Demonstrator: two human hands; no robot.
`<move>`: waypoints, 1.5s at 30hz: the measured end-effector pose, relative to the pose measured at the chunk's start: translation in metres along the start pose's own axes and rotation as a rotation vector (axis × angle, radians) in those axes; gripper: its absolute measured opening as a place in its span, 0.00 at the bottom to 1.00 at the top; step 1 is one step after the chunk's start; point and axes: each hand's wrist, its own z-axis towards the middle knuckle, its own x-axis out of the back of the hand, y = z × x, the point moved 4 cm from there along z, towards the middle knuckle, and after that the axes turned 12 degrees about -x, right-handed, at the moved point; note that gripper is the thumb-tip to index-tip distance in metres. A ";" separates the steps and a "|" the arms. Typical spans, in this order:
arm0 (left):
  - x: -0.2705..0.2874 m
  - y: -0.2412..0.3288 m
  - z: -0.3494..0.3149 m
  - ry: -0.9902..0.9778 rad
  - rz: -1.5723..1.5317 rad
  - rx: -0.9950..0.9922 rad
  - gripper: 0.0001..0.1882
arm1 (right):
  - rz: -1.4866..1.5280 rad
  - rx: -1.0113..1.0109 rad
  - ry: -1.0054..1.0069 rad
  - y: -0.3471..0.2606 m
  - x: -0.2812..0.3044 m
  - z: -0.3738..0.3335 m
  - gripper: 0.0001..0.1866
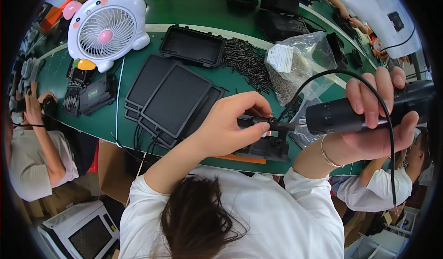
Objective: Assembling plastic electronic component enclosures using an electric screwdriver on an assembly line.
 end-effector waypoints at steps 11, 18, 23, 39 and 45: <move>0.000 -0.002 0.001 0.047 0.073 -0.105 0.11 | -0.207 0.057 0.027 0.009 -0.011 0.003 0.23; 0.001 -0.004 0.002 -0.019 0.200 -0.075 0.12 | -0.298 0.017 0.086 0.021 -0.024 0.016 0.19; -0.002 -0.005 0.002 -0.046 0.191 -0.019 0.12 | -0.239 -0.023 0.058 0.027 -0.021 0.025 0.22; -0.002 0.003 0.007 -0.059 0.422 -0.213 0.07 | -0.558 0.433 0.641 0.029 -0.032 -0.008 0.13; 0.008 0.013 -0.001 0.106 0.507 -0.182 0.05 | -0.311 0.650 0.608 -0.010 -0.002 -0.052 0.11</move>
